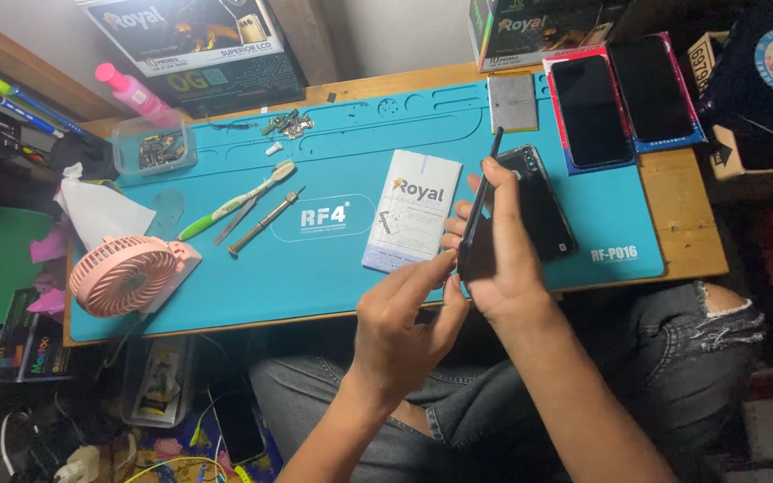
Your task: Disassembling and reassembling a mobile phone to inspect and repair internal components
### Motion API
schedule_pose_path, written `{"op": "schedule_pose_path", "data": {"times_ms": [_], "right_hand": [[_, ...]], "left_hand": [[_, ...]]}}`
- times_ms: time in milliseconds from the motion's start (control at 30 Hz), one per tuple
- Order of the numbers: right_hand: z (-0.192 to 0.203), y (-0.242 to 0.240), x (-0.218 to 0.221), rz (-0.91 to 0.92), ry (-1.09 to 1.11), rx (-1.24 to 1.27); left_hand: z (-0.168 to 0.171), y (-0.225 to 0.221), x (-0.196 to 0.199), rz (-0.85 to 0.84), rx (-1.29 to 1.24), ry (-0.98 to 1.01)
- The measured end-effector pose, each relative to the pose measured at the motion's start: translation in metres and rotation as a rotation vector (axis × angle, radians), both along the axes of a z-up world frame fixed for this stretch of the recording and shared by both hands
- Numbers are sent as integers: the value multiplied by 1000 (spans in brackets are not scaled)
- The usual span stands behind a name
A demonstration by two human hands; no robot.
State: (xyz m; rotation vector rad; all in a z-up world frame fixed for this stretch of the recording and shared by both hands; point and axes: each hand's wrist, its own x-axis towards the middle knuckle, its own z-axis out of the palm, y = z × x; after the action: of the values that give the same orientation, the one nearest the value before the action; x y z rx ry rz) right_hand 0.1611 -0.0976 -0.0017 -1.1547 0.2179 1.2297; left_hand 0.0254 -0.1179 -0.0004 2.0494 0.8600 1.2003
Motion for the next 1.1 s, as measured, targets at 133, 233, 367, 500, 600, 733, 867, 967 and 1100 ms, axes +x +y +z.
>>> {"op": "schedule_pose_path", "data": {"times_ms": [133, 233, 367, 500, 600, 733, 867, 967, 1100], "right_hand": [[-4, 0, -4, -29, 13, -1], [0, 1, -7, -1, 18, 21], [8, 0, -9, 20, 62, 48], [-2, 1, -10, 13, 117, 95], [-12, 4, -10, -4, 148, 90], [-15, 4, -10, -19, 161, 90], [-12, 5, -10, -33, 176, 99], [-11, 3, -9, -13, 235, 125], [9, 1, -11, 63, 317, 136]], "left_hand": [[-6, 5, -1, -2, 4, 0], [-16, 10, -2, 72, 188, 29], [-20, 17, -9, 57, 297, 66], [-29, 18, -11, 31, 382, 93], [-26, 22, -10, 1, 433, 58], [-30, 22, -11, 11, 420, 25], [-25, 23, -11, 7, 405, -8], [-22, 24, -15, -8, 398, -44], [-18, 31, -22, -97, 440, -68]]}}
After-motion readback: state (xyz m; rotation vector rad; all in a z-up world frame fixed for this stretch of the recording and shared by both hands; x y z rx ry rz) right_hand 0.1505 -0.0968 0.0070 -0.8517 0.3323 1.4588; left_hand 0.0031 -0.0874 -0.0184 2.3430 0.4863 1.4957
